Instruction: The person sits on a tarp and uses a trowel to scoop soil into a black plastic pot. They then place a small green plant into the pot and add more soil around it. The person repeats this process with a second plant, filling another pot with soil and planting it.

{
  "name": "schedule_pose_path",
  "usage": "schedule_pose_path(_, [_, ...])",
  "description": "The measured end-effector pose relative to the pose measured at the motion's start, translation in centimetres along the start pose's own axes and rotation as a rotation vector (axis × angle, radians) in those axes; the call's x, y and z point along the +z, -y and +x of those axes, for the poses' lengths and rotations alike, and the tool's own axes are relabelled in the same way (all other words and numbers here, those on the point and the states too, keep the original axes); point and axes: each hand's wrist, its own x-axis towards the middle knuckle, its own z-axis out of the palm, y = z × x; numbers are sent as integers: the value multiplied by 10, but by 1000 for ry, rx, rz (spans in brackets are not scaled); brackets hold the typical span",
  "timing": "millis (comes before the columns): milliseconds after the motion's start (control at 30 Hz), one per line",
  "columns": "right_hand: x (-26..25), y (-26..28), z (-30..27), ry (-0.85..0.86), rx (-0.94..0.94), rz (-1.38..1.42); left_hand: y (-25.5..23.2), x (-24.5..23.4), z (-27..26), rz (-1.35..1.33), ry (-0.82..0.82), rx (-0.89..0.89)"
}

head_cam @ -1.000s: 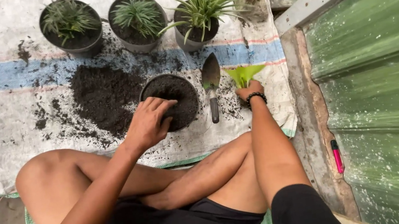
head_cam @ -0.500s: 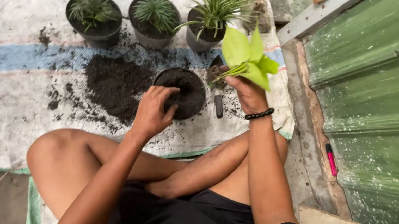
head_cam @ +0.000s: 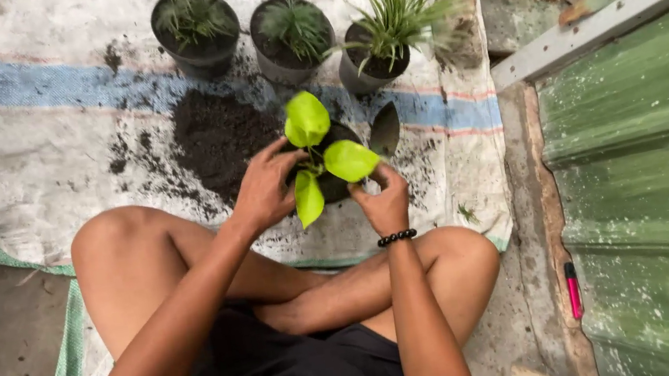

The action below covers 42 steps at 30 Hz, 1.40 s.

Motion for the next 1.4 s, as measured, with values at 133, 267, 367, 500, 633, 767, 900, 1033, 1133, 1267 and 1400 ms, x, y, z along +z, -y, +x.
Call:
schedule_pose_path(133, [-6,2,-7,-37,35,-102,6,8,1,-31,-129,71])
schedule_pose_path(267, [6,10,-12,-1,-61,-296,4,-1,5,-235,-298,-52])
schedule_pose_path(367, [13,-8,-7,47,-125,-357,28,1,8,-561,-245,-282])
schedule_pose_path(500, [28,-46,5,113,-213,-421,39,4,25,-673,-237,-378])
schedule_pose_path(633, [50,-15,5,143,-221,-352,47,16,49,-621,-248,-458])
schedule_pose_path(767, [63,-9,15,117,-181,-268,35,13,55,-754,-335,-419])
schedule_pose_path(900, [61,11,20,221,-178,-376,29,10,45,-775,-357,-409])
schedule_pose_path(1033, [63,8,20,279,-127,-251,16,18,38,-875,-388,-429])
schedule_pose_path(1133, [54,-3,28,286,-198,-194,7,26,47,-948,-386,-414])
schedule_pose_path(1267, [35,-11,29,168,-7,-77,-27,29,56,-869,-375,-366])
schedule_pose_path(1400, [25,-32,38,54,302,74,-45,35,56,-720,-343,-279])
